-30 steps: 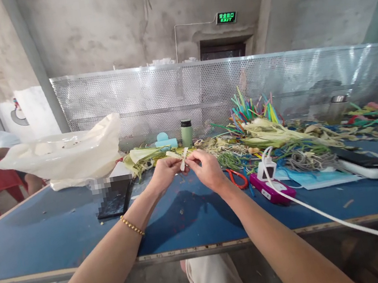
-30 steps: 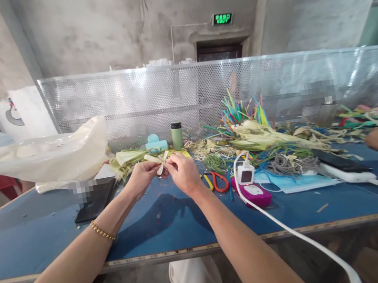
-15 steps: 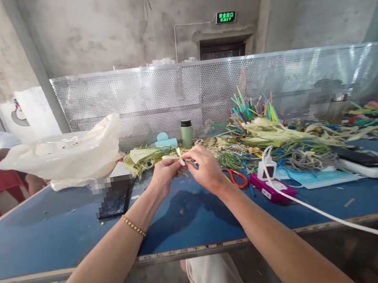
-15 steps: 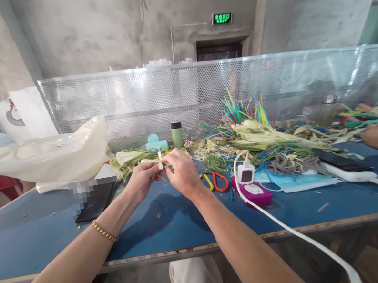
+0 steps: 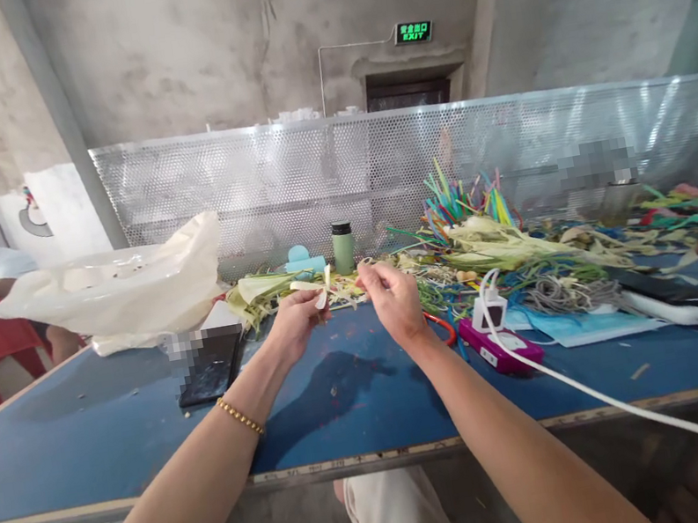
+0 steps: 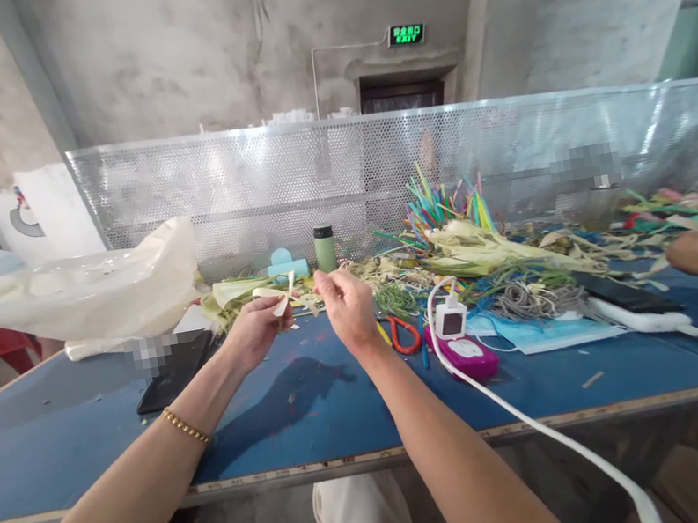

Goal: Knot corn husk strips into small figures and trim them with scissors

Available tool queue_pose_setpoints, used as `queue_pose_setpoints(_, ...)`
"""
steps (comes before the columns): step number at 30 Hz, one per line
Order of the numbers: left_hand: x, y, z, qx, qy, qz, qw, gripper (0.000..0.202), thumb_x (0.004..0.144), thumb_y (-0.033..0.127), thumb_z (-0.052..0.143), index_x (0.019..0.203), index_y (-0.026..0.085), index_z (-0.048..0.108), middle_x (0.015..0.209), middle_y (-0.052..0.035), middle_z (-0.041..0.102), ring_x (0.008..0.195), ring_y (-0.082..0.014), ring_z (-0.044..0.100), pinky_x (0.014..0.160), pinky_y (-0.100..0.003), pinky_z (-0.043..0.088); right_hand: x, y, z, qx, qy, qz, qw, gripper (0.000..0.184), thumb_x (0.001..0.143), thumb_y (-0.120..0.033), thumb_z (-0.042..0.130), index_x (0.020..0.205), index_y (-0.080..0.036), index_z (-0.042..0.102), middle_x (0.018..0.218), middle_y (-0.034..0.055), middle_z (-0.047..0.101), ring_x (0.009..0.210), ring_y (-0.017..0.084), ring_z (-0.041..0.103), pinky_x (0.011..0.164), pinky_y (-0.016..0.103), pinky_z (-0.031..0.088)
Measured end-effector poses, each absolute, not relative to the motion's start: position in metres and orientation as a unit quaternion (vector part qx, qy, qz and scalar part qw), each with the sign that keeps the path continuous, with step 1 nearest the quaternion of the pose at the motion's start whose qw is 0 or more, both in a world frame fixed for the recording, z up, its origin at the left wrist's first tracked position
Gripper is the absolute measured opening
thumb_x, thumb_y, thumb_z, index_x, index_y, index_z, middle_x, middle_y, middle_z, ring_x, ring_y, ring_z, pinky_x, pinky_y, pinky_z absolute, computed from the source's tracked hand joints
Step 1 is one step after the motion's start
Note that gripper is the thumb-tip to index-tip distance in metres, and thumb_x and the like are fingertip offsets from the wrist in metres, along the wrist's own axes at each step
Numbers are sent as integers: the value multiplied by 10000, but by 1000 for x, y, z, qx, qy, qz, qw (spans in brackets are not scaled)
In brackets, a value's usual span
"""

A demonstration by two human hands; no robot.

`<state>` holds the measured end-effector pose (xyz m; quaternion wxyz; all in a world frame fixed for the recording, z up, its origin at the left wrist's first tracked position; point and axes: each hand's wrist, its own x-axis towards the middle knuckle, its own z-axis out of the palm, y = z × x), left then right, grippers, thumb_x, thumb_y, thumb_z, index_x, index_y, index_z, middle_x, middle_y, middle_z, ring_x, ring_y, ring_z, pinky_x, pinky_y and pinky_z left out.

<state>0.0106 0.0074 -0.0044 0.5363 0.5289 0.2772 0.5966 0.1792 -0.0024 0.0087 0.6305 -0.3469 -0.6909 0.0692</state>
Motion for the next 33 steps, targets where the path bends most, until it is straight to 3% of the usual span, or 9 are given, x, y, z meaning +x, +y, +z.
queue_pose_setpoints(3,10,1,-1,582,243,545,553,208,664,285,794,693,109,687,602,-9,550,564,-97,491,571,-246,336,181,3,9,-363,-651,257,615,461,826,-631,574,698,-192,631,633,22,606,541,138,510,526,276,394)
queue_pose_setpoints(5,10,-3,1,614,221,512,558,228,695,318,786,704,110,692,650,-30,581,598,-105,496,603,-256,351,180,4,9,-334,-653,365,573,429,747,-609,672,716,-184,631,616,4,596,497,116,478,486,259,372)
queue_pose_setpoints(7,10,-6,2,631,211,497,557,241,704,338,781,711,112,699,667,-38,590,611,-112,494,623,-267,359,178,2,8,-311,-657,397,561,391,684,-546,746,741,-176,636,596,-17,582,486,103,465,479,245,367)
queue_pose_setpoints(13,11,-5,1,666,253,491,502,291,695,352,790,887,135,758,845,-75,681,776,-160,570,696,-272,373,173,1,6,-340,-631,321,620,334,693,-485,736,701,-175,613,563,-20,579,474,109,480,471,246,377)
queue_pose_setpoints(18,13,2,-4,653,271,543,452,290,720,398,757,759,111,759,726,-65,671,681,-140,531,670,-272,374,173,1,5,-355,-666,267,600,274,790,-437,666,734,-173,618,540,-20,557,482,121,494,496,255,398)
queue_pose_setpoints(22,9,8,-6,583,288,560,513,287,728,365,734,816,93,756,701,-74,664,651,-137,549,641,-265,390,178,4,4,-333,-692,63,638,142,869,-302,599,861,-181,674,805,45,620,640,141,548,648,291,488)
queue_pose_setpoints(25,7,10,-6,524,289,568,566,189,700,282,728,752,101,724,677,-56,639,611,-124,541,591,-251,385,177,7,3,-272,-764,-58,583,147,855,-185,613,922,-237,733,979,70,587,865,181,578,816,333,505)
queue_pose_setpoints(29,10,8,-6,506,292,557,591,70,657,179,698,647,115,670,604,-30,586,560,-112,509,561,-249,379,173,8,1,-232,-800,-83,547,117,842,-187,660,876,-251,751,1001,74,585,967,205,564,873,360,491)
queue_pose_setpoints(33,11,4,-6,540,275,526,596,121,711,235,692,695,114,682,647,-48,606,596,-127,533,574,-262,382,173,8,1,-242,-789,-57,562,108,863,-276,664,795,-217,723,862,60,629,893,200,572,841,350,476)
